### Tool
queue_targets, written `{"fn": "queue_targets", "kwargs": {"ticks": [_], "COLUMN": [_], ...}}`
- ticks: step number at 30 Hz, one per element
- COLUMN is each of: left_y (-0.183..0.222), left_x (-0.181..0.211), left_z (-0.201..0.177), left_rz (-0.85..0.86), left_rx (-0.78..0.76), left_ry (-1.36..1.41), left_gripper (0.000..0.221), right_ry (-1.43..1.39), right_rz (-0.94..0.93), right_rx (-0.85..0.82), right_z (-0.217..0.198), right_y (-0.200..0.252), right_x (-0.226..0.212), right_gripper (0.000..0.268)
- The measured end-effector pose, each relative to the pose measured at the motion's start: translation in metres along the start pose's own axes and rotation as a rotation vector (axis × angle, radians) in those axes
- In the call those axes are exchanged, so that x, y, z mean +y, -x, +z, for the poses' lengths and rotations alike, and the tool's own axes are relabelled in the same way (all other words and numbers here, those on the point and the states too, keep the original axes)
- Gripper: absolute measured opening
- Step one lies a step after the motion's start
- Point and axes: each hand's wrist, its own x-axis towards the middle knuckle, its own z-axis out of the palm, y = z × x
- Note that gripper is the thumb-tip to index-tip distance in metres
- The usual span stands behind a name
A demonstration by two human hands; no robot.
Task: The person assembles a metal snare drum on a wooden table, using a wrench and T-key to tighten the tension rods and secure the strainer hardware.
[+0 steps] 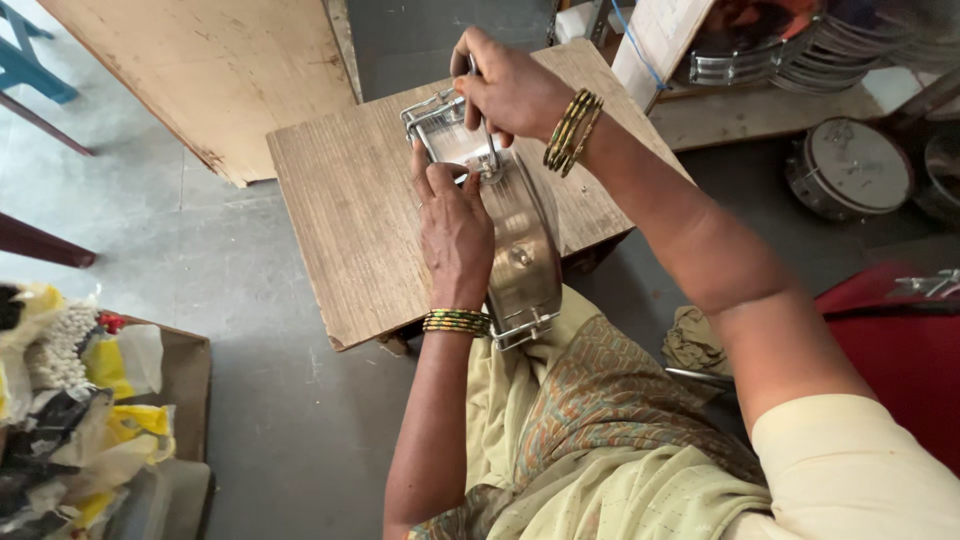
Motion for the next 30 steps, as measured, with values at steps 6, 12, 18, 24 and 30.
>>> {"fn": "queue_targets", "kwargs": {"ticks": [6,12,18,24,30], "left_y": [-0.003,-0.021,-0.014,0.011,0.027], "left_x": [-0.018,-0.024,-0.011,0.008,0.018], "left_z": [0.019,0.025,0.025,0.033,0.039], "left_rz": [0.144,0.075,0.124,0.15,0.275], "left_rx": [0.148,0.129,0.083,0.003,0.052], "left_ry": [0.074,0.043,0.031,0.064,0.031], "left_gripper": [0.017,0.019,0.018,0.015,0.012], "right_ry": [0.215,0.32,-0.097,-0.593,-0.669], "right_rz": [-0.572,-1.068,-1.045,-0.403,-0.188], "right_rx": [0.35,0.499,0.444,0.166,-0.026], "right_z": [0.025,0.052,0.029,-0.042,-0.039], "right_y": [0.029,0.07,0.081,0.045,0.033], "right_x": [0.029,0.084,0.104,0.095,0.097], "right_gripper": [0.012,0.017,0.014,0.02,0.018]}}
